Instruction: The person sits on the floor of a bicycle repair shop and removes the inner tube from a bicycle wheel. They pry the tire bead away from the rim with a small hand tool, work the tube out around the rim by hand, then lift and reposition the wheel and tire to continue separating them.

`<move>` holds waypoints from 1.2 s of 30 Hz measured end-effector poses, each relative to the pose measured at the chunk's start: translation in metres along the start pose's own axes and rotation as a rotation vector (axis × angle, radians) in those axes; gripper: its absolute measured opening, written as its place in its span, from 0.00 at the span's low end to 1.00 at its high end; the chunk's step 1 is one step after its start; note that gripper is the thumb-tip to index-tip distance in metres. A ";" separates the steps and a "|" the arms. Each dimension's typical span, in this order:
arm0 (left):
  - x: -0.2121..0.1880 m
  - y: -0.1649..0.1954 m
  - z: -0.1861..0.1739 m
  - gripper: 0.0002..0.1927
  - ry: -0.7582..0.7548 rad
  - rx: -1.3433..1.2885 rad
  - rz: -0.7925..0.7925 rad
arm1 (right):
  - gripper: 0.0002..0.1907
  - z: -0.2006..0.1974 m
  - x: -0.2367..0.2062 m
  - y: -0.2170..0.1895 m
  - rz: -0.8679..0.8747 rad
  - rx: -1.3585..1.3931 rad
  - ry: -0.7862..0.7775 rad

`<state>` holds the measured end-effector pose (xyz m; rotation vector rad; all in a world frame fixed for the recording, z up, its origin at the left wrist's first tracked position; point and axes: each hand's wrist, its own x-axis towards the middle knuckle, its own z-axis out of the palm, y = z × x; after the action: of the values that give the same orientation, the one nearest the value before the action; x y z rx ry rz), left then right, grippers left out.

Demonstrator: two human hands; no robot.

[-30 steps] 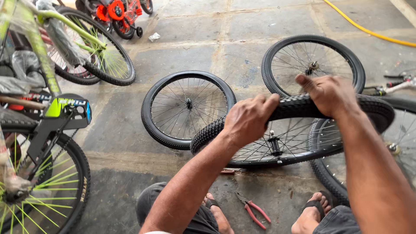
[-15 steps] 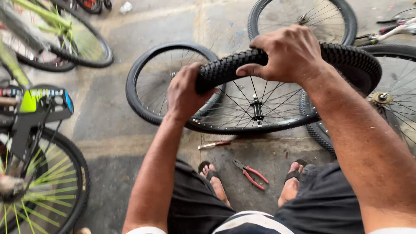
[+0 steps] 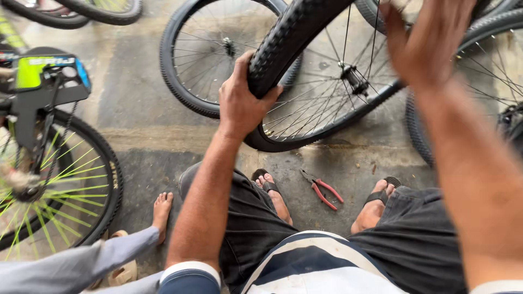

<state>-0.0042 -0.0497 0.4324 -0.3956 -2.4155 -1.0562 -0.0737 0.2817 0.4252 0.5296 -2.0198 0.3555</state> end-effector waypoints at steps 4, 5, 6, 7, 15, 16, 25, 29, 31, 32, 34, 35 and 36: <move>0.014 0.007 0.035 0.38 0.041 0.041 -0.061 | 0.10 0.041 -0.115 -0.088 0.750 0.352 -0.394; 0.019 0.010 0.040 0.38 0.040 0.042 -0.074 | 0.11 0.056 -0.134 -0.110 0.786 0.721 -0.412; 0.025 0.011 0.043 0.37 0.038 0.045 -0.084 | 0.11 0.071 -0.153 -0.138 0.928 0.839 -0.594; 0.028 0.013 0.045 0.37 0.042 0.056 -0.086 | 0.12 0.080 -0.169 -0.159 0.923 0.763 -0.756; 0.028 0.022 0.048 0.38 0.080 0.114 -0.081 | 0.15 0.111 -0.174 -0.179 1.174 1.119 -1.038; 0.029 0.023 0.048 0.38 0.078 0.113 -0.082 | 0.16 0.111 -0.169 -0.179 1.166 1.065 -1.053; 0.042 0.029 0.041 0.37 0.046 0.104 -0.130 | 0.20 0.088 -0.144 -0.169 0.948 0.808 -1.035; 0.034 0.032 0.037 0.37 0.042 0.088 -0.102 | 0.25 0.059 -0.132 -0.094 0.618 0.433 -1.275; 0.025 0.036 0.032 0.39 0.027 0.063 -0.094 | 0.25 0.040 -0.124 -0.046 0.643 0.268 -1.141; 0.018 0.041 0.030 0.40 0.016 0.042 -0.100 | 0.26 0.030 -0.120 -0.022 0.680 0.263 -1.028; 0.003 0.053 0.027 0.42 0.049 0.018 0.041 | 0.32 0.014 -0.116 0.018 0.838 0.315 -0.817; -0.002 0.059 0.026 0.42 0.095 0.021 0.195 | 0.39 0.010 -0.116 0.035 0.953 0.374 -0.709; -0.008 0.066 0.025 0.41 0.063 -0.033 0.159 | 0.44 0.010 -0.116 0.050 0.949 0.349 -0.602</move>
<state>0.0239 0.0123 0.4533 -0.5477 -2.2723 -1.0239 -0.0571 0.3451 0.3169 -0.2071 -2.7208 1.2516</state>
